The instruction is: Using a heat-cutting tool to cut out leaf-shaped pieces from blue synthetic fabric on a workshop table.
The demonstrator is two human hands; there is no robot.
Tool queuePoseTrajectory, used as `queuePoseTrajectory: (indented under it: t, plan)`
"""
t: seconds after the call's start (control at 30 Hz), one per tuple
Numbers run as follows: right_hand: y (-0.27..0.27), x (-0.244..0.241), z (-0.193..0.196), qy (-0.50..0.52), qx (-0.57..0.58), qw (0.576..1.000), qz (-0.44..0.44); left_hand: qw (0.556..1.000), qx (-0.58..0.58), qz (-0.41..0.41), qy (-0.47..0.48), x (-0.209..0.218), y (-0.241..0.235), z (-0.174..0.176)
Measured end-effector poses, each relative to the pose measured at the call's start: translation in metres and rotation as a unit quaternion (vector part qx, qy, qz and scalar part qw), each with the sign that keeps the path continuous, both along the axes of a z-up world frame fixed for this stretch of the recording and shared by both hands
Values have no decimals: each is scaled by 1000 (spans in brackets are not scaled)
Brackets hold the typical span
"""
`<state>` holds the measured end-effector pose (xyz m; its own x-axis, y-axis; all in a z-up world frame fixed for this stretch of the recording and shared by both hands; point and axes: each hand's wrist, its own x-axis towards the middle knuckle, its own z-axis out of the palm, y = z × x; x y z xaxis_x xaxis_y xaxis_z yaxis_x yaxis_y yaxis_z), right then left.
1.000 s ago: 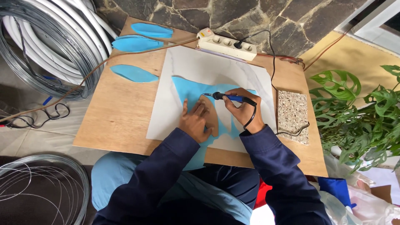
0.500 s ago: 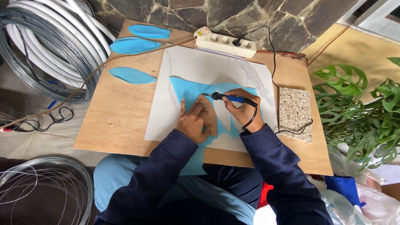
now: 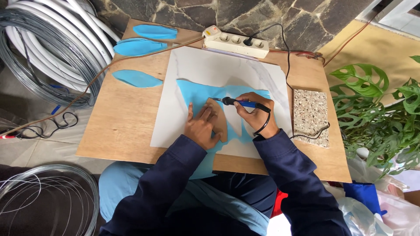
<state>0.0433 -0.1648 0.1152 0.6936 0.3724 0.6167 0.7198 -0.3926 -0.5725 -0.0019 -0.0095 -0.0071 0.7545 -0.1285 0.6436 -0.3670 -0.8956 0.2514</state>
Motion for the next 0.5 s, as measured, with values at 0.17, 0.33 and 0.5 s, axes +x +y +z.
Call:
queuePoseTrajectory:
  t: [0.17, 0.33, 0.5]
  plan:
    - [-6, -6, 4, 12, -19, 1000, -2, 1000, 6, -4, 7, 2, 0, -3]
    - [-8, -11, 12, 5, -29, 1000, -2, 1000, -3, -5, 16, -1, 1, 5]
    - [-2, -12, 16, -39, -33, 999, -13, 999, -16, -7, 52, -2, 2, 6]
